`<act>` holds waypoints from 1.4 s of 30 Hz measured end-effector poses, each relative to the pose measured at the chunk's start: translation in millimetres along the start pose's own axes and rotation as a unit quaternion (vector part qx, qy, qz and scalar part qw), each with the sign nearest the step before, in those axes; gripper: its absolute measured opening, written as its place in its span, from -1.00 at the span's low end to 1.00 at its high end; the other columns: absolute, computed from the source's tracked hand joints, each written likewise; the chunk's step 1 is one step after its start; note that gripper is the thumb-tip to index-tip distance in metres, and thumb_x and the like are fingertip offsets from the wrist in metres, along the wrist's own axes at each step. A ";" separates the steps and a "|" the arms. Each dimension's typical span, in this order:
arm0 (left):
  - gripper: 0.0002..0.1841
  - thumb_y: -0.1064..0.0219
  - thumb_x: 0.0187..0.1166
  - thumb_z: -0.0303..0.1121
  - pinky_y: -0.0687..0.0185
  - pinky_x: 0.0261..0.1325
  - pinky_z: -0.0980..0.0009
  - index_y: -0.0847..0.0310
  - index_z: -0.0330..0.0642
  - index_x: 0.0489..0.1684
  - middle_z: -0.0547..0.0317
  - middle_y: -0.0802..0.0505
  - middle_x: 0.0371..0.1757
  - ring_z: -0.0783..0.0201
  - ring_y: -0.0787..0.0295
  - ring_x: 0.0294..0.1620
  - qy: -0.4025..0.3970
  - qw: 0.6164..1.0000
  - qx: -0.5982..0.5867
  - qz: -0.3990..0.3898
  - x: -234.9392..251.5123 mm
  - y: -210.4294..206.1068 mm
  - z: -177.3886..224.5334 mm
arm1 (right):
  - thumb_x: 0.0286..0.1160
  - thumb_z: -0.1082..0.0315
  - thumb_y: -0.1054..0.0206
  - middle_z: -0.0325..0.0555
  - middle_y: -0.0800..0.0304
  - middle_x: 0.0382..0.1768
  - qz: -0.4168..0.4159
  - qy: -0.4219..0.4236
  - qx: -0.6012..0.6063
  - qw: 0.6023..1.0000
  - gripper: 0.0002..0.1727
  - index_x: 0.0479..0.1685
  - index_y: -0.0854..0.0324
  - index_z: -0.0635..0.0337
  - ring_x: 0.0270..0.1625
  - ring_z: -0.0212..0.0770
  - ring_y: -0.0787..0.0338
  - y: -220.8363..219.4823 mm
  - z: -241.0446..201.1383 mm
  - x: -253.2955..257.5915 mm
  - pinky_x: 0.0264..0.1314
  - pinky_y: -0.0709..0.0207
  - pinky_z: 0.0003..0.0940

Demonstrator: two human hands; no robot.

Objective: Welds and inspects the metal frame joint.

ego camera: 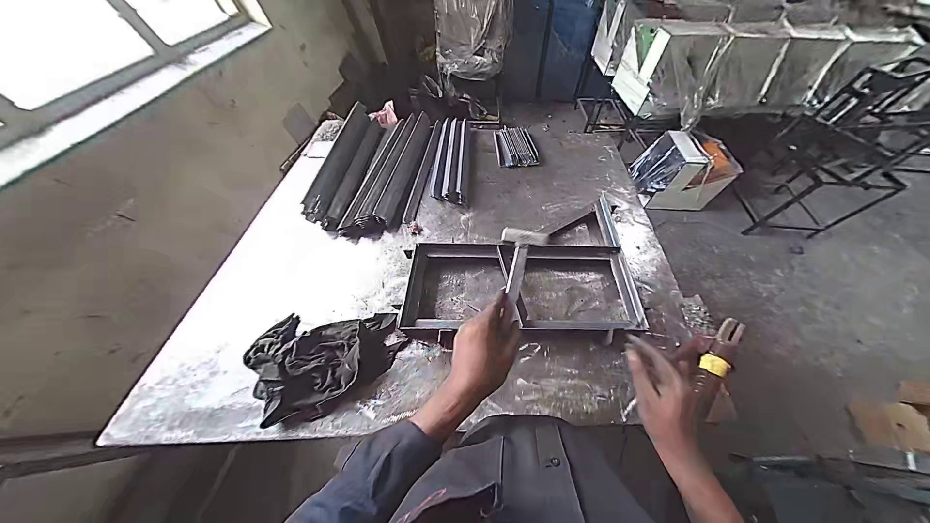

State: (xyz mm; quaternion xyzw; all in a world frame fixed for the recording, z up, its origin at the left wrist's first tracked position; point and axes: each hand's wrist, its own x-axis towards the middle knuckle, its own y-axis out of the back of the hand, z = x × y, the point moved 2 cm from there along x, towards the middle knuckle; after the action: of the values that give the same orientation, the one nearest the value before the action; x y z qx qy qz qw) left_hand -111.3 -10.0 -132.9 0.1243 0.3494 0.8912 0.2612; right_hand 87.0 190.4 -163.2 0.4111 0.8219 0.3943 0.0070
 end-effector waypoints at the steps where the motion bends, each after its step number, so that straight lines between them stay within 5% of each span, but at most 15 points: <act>1: -0.36 -0.34 0.53 -0.20 -0.76 -0.06 -0.06 -0.49 -0.18 0.66 0.01 -0.91 -0.22 0.03 -0.86 -0.23 -0.026 1.000 0.009 0.015 1.6 -3.3 11.8 | 0.75 0.17 -0.16 0.06 -0.86 0.17 -0.084 -0.021 0.109 0.990 -0.53 0.37 -0.66 0.36 0.18 -0.22 -0.87 -14.0 -27.8 14.9 0.30 -0.73 -0.28; 3: -0.34 -0.34 0.53 -0.22 -0.78 -0.13 -0.11 -0.45 -0.21 0.69 -0.02 -0.93 -0.19 -0.03 -0.89 -0.25 -0.077 0.997 0.006 0.028 2.8 -12.5 36.0 | 0.82 0.16 -0.08 -0.02 -0.85 0.17 -0.212 -0.073 0.290 0.930 -0.48 0.53 -0.50 0.38 0.16 -0.27 -0.86 -40.6 -74.2 49.5 0.28 -0.75 -0.31; 7: -0.24 -0.40 0.53 -0.08 -0.82 -0.22 -0.03 -0.32 -0.16 0.75 0.06 -0.94 -0.14 0.07 -0.91 -0.31 -0.126 0.990 -0.058 -0.014 0.5 -23.4 44.1 | 0.75 0.41 -0.18 0.13 -0.86 -0.26 -0.186 -0.122 0.425 0.878 -0.64 0.37 -0.36 0.46 -0.21 -0.07 -0.92 -67.2 -118.1 101.2 -0.02 -0.85 -0.15; 10: -0.21 -0.40 0.55 0.12 -0.81 -0.13 0.00 -0.38 -0.23 0.66 0.09 -0.90 -0.19 0.10 -0.88 -0.25 -0.093 0.993 -0.071 0.009 7.7 -18.8 14.8 | 0.68 0.32 -0.24 -0.06 -0.79 -0.25 -0.240 -0.058 0.169 0.954 -0.55 0.46 -0.37 0.31 -0.37 -0.26 -0.82 -56.6 -104.7 138.3 -0.29 -0.76 -0.33; 12: -0.20 -0.32 0.57 0.20 -0.73 0.19 -0.07 -0.44 -0.30 0.60 -0.10 -0.87 0.12 -0.05 -0.85 0.13 0.001 1.000 -0.010 0.009 25.3 -16.6 -5.8 | 0.70 0.20 -0.28 0.11 -0.77 0.02 -0.301 0.039 -0.077 0.950 -0.47 0.57 -0.40 0.21 -0.03 -0.01 -0.80 -49.5 -109.1 169.6 0.11 -0.64 0.03; 14: -0.12 -0.27 0.56 0.30 -0.56 0.44 -0.16 -0.40 -0.31 0.63 -0.24 -0.71 0.44 -0.17 -0.65 0.48 0.097 0.994 0.035 -0.046 52.8 -20.4 -21.4 | 0.62 0.21 -0.40 0.30 -0.77 0.15 -0.354 0.153 -0.219 0.897 -0.37 0.69 -0.37 0.00 0.12 0.31 -0.80 -57.9 -131.6 198.8 0.22 -0.56 0.39; 18: 0.03 -0.23 0.47 0.45 -0.59 0.35 -0.28 -0.28 -0.33 0.67 -0.26 -0.77 0.34 -0.21 -0.74 0.37 0.181 0.969 0.067 -0.153 82.9 -53.9 -28.5 | 0.60 0.20 -0.38 0.12 -0.86 -0.06 -0.435 0.344 -0.407 0.725 -0.44 0.60 -0.45 -0.38 -0.03 0.30 -0.85 -111.6 -188.0 224.1 -0.12 -0.62 0.37; 23: -0.05 -0.30 0.51 0.01 -0.54 0.36 -0.31 0.07 -0.27 0.88 -0.22 -0.87 0.15 -0.22 -0.81 0.25 0.181 0.963 0.090 -0.176 82.7 -76.0 -27.5 | 0.72 0.28 -0.13 0.05 -0.83 -0.13 -0.452 0.482 -0.452 0.599 -0.67 0.25 -0.73 -0.24 0.01 0.22 -0.82 -177.6 -255.1 209.4 -0.16 -0.59 0.25; 25: -0.05 -0.28 0.53 -0.03 -0.59 0.31 -0.29 0.14 -0.24 0.90 -0.21 -0.88 0.12 -0.23 -0.82 0.22 0.189 0.961 0.078 -0.184 83.5 -75.4 -28.3 | 0.78 0.21 -0.09 0.06 -0.82 -0.15 -0.450 0.494 -0.454 0.590 -0.69 0.19 -0.76 -0.16 0.00 0.21 -0.82 -195.7 -253.5 209.7 -0.18 -0.59 0.23; 28: -0.05 -0.27 0.53 -0.07 -0.67 0.21 -0.25 0.18 -0.22 0.91 -0.20 -0.88 0.11 -0.21 -0.84 0.18 0.203 0.956 0.066 -0.199 84.5 -73.5 -27.1 | 0.67 0.30 -0.20 0.11 -0.77 -0.28 -0.466 0.476 -0.506 0.548 -0.79 -0.25 -0.73 0.10 -0.11 0.26 -0.81 -207.5 -221.4 219.0 -0.31 -0.58 0.28; 32: -0.07 -0.24 0.53 -0.10 -0.68 0.19 -0.24 0.17 -0.23 0.91 -0.19 -0.87 0.15 -0.20 -0.84 0.19 0.204 0.955 0.059 -0.208 85.2 -72.8 -25.8 | 0.60 0.42 -0.24 0.14 -0.74 -0.30 -0.470 0.455 -0.586 0.479 -0.81 -0.37 -0.69 0.23 -0.15 0.24 -0.79 -213.4 -241.4 199.2 -0.36 -0.53 0.21; 37: -0.06 -0.25 0.53 -0.10 -0.67 0.21 -0.24 0.18 -0.24 0.92 -0.20 -0.87 0.13 -0.20 -0.84 0.18 0.202 0.955 0.059 -0.207 86.8 -73.9 -26.4 | 0.74 0.25 -0.13 0.10 -0.77 -0.24 -0.458 0.492 -0.506 0.540 -0.75 0.06 -0.75 -0.05 -0.10 0.25 -0.82 -212.7 -244.0 215.4 -0.32 -0.58 0.25; 39: -0.07 -0.25 0.55 -0.10 -0.68 0.20 -0.23 0.18 -0.25 0.91 -0.20 -0.87 0.11 -0.19 -0.84 0.18 0.200 0.954 0.071 -0.211 84.0 -75.9 -26.7 | 0.66 0.27 -0.21 0.11 -0.76 -0.30 -0.479 0.453 -0.527 0.535 -0.80 -0.27 -0.71 0.09 -0.13 0.24 -0.81 -210.5 -220.9 222.1 -0.33 -0.57 0.27; 42: -0.06 -0.26 0.52 -0.07 -0.68 0.21 -0.24 0.16 -0.23 0.90 -0.18 -0.87 0.15 -0.19 -0.84 0.21 0.203 0.953 0.074 -0.212 85.5 -72.3 -25.2 | 0.66 0.30 -0.22 0.15 -0.78 -0.24 -0.487 0.429 -0.562 0.513 -0.76 -0.33 -0.72 0.18 -0.06 0.27 -0.81 -210.1 -224.9 214.3 -0.26 -0.58 0.30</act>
State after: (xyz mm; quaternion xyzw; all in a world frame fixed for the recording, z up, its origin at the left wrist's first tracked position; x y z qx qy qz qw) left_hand -165.2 67.9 -197.6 -0.1174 0.4787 0.7934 0.3573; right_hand -271.2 118.2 -78.7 -0.3622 0.4037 0.8369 0.0738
